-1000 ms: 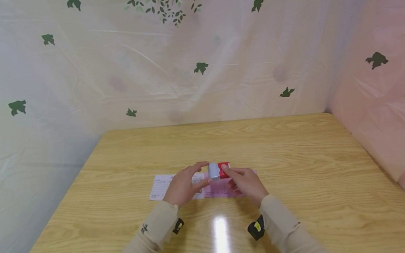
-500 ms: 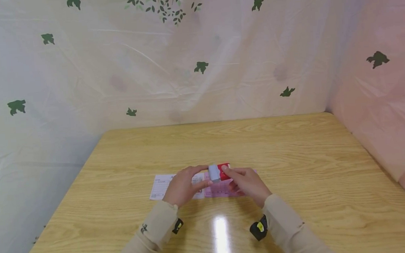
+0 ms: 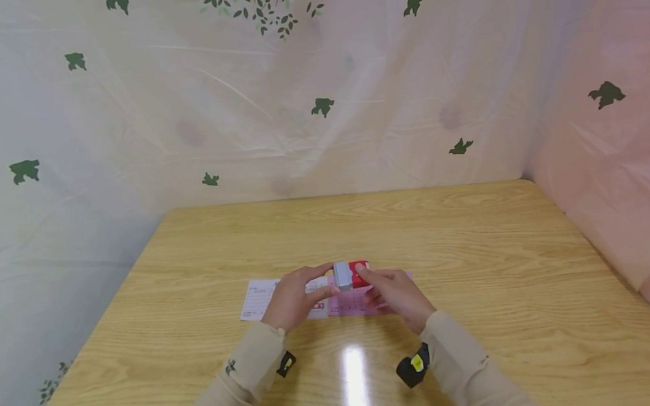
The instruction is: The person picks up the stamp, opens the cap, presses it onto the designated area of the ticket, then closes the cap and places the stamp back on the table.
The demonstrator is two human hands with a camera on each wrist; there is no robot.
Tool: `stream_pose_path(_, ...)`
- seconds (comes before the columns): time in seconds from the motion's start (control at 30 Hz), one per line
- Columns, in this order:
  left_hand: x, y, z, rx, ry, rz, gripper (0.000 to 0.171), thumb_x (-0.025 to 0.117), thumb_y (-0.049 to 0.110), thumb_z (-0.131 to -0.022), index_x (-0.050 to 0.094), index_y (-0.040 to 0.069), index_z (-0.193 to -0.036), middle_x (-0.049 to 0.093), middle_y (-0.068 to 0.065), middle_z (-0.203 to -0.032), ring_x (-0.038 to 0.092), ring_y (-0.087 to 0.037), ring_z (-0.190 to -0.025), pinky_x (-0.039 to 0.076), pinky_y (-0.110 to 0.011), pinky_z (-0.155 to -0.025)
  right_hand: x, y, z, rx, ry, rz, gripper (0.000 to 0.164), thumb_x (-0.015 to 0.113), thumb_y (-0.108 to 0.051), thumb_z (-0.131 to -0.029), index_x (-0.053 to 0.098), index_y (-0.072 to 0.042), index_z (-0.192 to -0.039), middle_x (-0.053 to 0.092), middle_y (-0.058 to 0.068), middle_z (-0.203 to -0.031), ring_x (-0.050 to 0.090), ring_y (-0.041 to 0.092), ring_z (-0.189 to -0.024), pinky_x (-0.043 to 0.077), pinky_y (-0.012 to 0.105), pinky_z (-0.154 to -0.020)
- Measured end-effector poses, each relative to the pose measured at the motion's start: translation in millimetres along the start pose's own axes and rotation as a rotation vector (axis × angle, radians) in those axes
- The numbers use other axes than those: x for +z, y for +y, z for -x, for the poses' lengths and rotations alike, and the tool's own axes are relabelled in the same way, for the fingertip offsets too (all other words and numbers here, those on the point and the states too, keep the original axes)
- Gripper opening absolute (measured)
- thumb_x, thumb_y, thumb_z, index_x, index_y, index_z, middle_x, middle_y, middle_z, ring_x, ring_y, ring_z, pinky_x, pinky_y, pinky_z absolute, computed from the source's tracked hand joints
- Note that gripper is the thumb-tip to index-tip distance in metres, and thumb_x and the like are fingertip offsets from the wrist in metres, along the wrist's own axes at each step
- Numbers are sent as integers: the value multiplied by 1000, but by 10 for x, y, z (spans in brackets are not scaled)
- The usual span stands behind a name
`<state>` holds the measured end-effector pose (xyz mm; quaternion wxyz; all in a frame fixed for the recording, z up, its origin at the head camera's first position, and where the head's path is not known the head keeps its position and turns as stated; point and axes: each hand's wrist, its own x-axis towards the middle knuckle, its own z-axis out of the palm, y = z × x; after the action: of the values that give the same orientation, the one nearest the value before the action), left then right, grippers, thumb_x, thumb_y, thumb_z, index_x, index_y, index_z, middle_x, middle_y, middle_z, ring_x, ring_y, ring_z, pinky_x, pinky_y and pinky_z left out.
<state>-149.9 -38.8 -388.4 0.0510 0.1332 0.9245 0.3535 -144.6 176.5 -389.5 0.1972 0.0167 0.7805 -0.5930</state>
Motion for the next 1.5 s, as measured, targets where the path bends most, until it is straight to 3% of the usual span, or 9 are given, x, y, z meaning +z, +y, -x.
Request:
stream_pose_path(0.3, 3, 7, -8, -8, -4, 5, 55, 70, 37, -93, 58, 21, -144, 59, -8, -143, 51, -36, -135, 37, -55, -115, 4, -5, -1, -10, -59, -80, 55, 50, -47, -105, 66, 3, -119, 68, 9, -95, 66, 22, -90, 57, 38, -85)
stream_pose_path(0.6, -5, -5, 5, 64, 33, 48, 55, 71, 34, -92, 60, 16, -142, 67, -7, -133, 57, -34, -129, 42, -53, -111, -8, -5, -3, 17, -114, -184, 50, 51, -46, -105, 64, 1, -118, 66, 4, -89, 64, 18, -87, 56, 34, -86)
stream_pose_path(1.2, 4, -12, 3, 92, 42, 22, 56, 71, 36, -91, 59, 16, -142, 74, -5, -119, 61, -32, -124, 46, -49, -108, 0, -17, -5, 70, -148, -296, 36, 56, -45, -103, 67, -12, -110, 64, -1, -82, 61, 18, -84, 53, 37, -87)
stream_pose_path(1.5, -3, -24, 14, 78, 27, -5, 57, 70, 37, -91, 59, 16, -143, 73, -7, -120, 61, -33, -124, 47, -51, -107, 28, -14, -8, 95, -127, -281, 38, 58, -48, -102, 68, -12, -110, 62, -1, -81, 59, 19, -87, 53, 37, -86)
